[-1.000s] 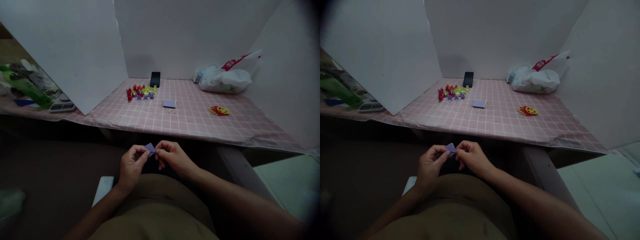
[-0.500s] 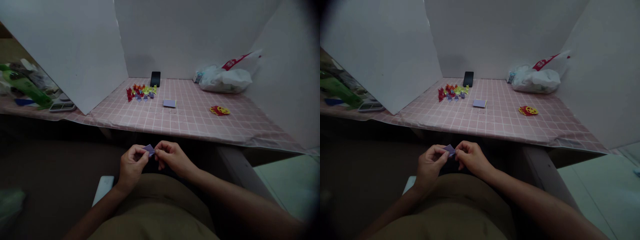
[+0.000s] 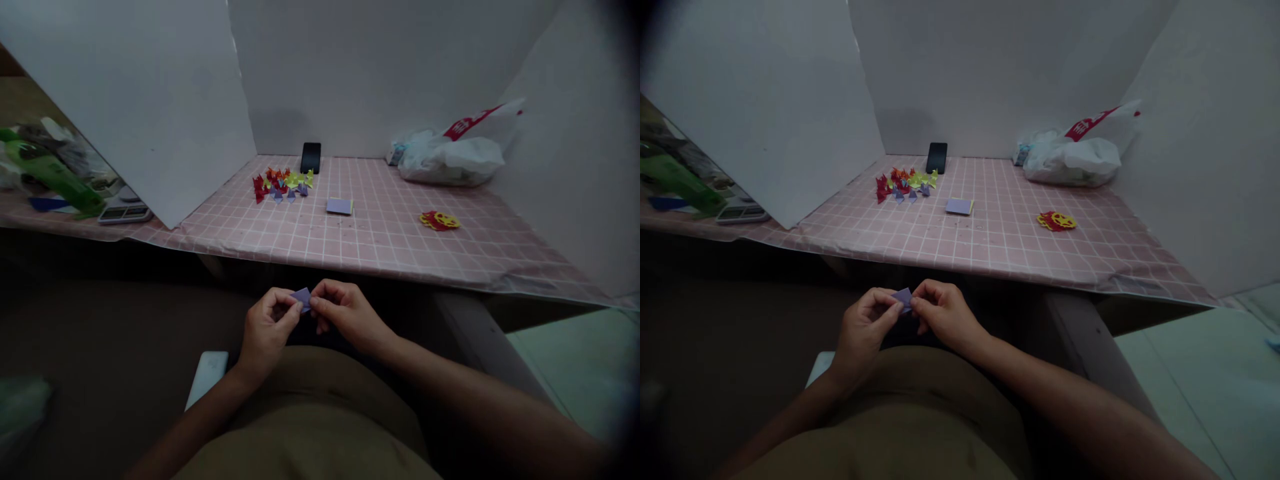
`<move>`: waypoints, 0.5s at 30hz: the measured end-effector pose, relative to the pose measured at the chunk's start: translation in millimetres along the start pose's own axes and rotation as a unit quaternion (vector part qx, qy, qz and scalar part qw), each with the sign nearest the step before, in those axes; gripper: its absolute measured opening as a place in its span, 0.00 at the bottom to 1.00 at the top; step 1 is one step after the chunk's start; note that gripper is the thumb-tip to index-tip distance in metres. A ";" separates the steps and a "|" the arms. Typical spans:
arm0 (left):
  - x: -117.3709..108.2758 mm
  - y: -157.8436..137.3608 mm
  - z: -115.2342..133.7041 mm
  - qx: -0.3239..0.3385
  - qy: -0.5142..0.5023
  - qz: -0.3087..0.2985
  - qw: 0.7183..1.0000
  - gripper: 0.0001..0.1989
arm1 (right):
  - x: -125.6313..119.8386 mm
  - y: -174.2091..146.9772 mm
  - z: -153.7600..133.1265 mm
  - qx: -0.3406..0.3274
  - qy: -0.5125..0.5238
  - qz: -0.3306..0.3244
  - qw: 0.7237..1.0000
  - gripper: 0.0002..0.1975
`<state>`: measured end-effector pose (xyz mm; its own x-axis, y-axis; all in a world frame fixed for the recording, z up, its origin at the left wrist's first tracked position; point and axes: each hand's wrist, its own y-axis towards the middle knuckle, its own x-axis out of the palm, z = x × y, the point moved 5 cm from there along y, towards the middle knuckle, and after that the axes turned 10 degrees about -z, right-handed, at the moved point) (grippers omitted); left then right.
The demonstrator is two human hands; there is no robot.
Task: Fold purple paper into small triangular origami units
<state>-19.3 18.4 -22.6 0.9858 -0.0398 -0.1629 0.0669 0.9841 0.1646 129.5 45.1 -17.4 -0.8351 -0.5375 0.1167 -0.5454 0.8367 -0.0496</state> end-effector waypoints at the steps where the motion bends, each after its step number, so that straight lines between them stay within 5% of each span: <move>1: 0.2 0.5 -0.2 -0.002 -0.001 -0.003 1.000 0.04 | -0.1 -0.1 0.1 -0.003 0.001 0.004 1.000 0.08; 15: -0.9 1.3 3.9 -0.004 -0.009 -0.002 1.000 0.05 | 0.9 -1.6 1.2 -0.003 0.009 0.008 1.000 0.09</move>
<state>-19.5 19.1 -18.5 0.9883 -0.0461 -0.1455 0.0689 0.9854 0.1560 129.5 43.2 -18.5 -0.8419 -0.5229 0.1335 -0.5323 0.8453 -0.0461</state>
